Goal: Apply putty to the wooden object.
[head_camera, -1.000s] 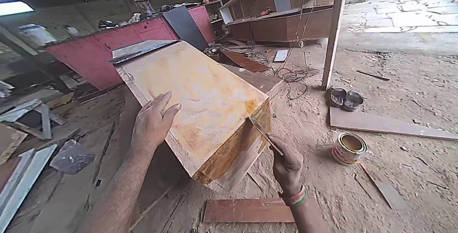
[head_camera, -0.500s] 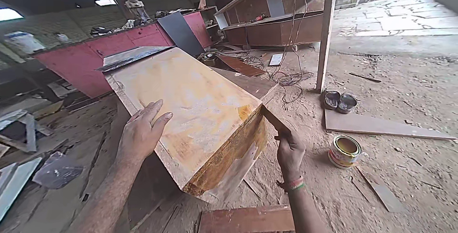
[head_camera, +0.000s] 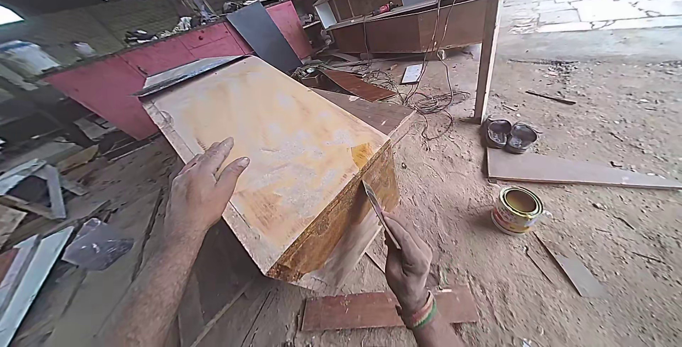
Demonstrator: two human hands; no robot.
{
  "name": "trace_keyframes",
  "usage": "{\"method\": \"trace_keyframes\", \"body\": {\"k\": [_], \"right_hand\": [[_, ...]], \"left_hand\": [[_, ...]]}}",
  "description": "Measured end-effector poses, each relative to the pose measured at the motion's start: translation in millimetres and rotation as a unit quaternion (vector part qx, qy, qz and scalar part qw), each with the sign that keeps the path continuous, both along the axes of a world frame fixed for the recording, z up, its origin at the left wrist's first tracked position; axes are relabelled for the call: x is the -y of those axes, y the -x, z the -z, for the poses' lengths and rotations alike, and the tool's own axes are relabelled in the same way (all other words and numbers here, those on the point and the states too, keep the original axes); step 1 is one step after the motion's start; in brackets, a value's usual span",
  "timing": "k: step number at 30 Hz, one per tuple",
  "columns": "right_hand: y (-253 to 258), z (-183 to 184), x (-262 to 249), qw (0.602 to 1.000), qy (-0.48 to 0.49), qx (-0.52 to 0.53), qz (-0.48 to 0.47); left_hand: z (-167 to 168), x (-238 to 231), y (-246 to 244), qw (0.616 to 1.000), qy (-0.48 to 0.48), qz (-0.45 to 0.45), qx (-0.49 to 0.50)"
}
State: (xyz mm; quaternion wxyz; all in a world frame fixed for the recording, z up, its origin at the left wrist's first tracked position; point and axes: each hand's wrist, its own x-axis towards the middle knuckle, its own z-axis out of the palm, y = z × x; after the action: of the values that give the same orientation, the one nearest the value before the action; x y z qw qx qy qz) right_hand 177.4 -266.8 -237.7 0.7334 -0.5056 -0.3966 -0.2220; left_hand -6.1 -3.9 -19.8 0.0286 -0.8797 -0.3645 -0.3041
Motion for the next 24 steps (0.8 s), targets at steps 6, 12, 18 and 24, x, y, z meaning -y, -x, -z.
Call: {"method": "trace_keyframes", "body": {"k": [6, 12, 18, 24], "right_hand": [[10.6, 13.7, 13.4, 0.999, -0.006, -0.033, -0.038], [-52.7, -3.4, -1.9, 0.986, 0.005, -0.165, 0.017], [-51.7, -2.3, -4.9, 0.994, 0.020, -0.104, 0.031], [-16.9, 26.5, 6.9, 0.998, 0.018, -0.058, -0.026]], "left_hand": [[-1.6, 1.5, 0.6, 1.000, 0.002, -0.003, -0.006], [-1.7, 3.9, 1.2, 1.000, 0.003, 0.000, -0.005], [-1.3, 0.1, 1.3, 1.000, 0.004, 0.003, -0.009], [-3.0, 2.4, 1.6, 1.000, 0.006, -0.002, -0.013]]}}
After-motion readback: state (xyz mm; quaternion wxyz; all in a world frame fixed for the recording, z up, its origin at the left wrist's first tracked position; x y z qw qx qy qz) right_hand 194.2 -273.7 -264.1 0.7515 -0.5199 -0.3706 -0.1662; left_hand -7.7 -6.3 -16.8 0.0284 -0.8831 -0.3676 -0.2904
